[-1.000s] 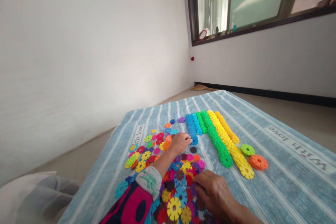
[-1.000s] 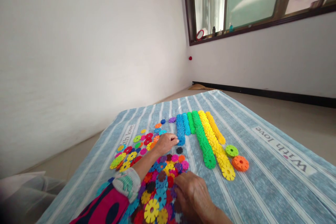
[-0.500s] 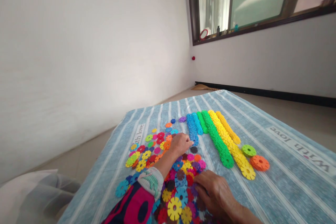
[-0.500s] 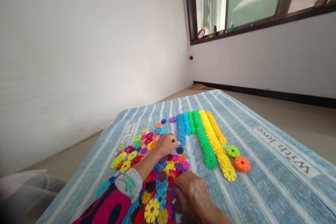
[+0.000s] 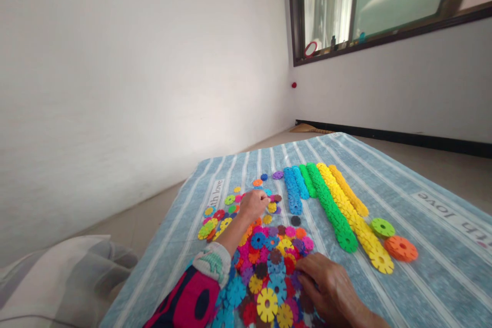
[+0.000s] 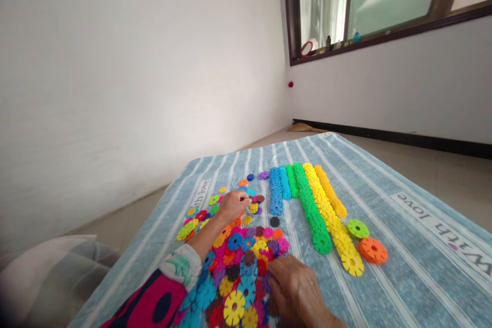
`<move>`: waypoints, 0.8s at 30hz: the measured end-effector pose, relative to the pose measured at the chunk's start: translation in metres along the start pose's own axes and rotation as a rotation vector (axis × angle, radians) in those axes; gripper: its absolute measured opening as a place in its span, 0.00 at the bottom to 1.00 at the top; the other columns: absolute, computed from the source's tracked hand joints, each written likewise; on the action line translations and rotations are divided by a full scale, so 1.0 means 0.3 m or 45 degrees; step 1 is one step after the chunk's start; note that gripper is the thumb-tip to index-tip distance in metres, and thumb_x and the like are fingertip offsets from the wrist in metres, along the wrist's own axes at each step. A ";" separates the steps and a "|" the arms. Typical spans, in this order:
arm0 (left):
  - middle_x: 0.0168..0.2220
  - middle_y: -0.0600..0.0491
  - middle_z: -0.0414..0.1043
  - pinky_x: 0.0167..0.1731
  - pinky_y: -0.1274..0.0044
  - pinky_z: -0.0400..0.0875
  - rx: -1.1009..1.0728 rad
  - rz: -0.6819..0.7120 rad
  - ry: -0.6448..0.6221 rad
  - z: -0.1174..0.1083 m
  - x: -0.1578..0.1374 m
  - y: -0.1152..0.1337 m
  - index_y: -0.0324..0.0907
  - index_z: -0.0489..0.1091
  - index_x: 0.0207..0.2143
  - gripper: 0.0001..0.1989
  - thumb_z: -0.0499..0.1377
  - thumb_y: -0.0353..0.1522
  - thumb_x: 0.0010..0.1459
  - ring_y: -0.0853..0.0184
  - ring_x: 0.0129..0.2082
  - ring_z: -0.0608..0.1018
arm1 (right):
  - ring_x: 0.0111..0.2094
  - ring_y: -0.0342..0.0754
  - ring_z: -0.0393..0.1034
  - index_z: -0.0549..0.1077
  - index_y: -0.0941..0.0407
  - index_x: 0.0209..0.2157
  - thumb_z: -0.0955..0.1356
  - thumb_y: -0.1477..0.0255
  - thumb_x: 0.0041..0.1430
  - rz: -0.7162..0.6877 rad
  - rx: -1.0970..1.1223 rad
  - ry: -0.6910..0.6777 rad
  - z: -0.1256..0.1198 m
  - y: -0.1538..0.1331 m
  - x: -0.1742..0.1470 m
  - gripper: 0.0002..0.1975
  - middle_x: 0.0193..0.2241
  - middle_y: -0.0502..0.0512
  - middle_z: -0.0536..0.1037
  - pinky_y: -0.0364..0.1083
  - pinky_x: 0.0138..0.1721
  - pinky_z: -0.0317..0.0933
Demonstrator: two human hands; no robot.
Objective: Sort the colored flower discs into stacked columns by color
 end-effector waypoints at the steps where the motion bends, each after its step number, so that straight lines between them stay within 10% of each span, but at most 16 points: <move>1: 0.25 0.55 0.75 0.28 0.79 0.59 0.002 -0.034 0.012 -0.014 0.005 -0.032 0.42 0.74 0.23 0.10 0.55 0.34 0.51 0.69 0.28 0.74 | 0.32 0.45 0.70 0.70 0.52 0.34 0.62 0.74 0.61 -0.003 0.001 0.000 0.001 0.001 0.000 0.06 0.30 0.48 0.75 0.42 0.32 0.55; 8: 0.26 0.51 0.76 0.25 0.79 0.60 0.056 -0.318 0.065 -0.065 0.062 -0.196 0.42 0.75 0.24 0.10 0.56 0.36 0.51 0.65 0.30 0.76 | 0.31 0.44 0.70 0.70 0.51 0.35 0.61 0.74 0.61 -0.008 0.036 0.012 -0.006 -0.003 0.000 0.07 0.30 0.48 0.75 0.41 0.32 0.56; 24: 0.28 0.45 0.78 0.29 0.76 0.66 0.049 -0.412 -0.033 0.002 0.226 -0.151 0.41 0.72 0.19 0.08 0.64 0.37 0.38 0.56 0.37 0.79 | 0.31 0.44 0.70 0.71 0.51 0.35 0.61 0.75 0.59 -0.004 0.053 0.006 -0.012 -0.007 0.007 0.08 0.30 0.49 0.76 0.41 0.32 0.57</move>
Point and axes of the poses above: each hand's wrist, its own x-axis towards the middle knuckle, its own z-axis out of the palm, y = z × x, the point moved 3 cm from there along x, towards the middle knuckle
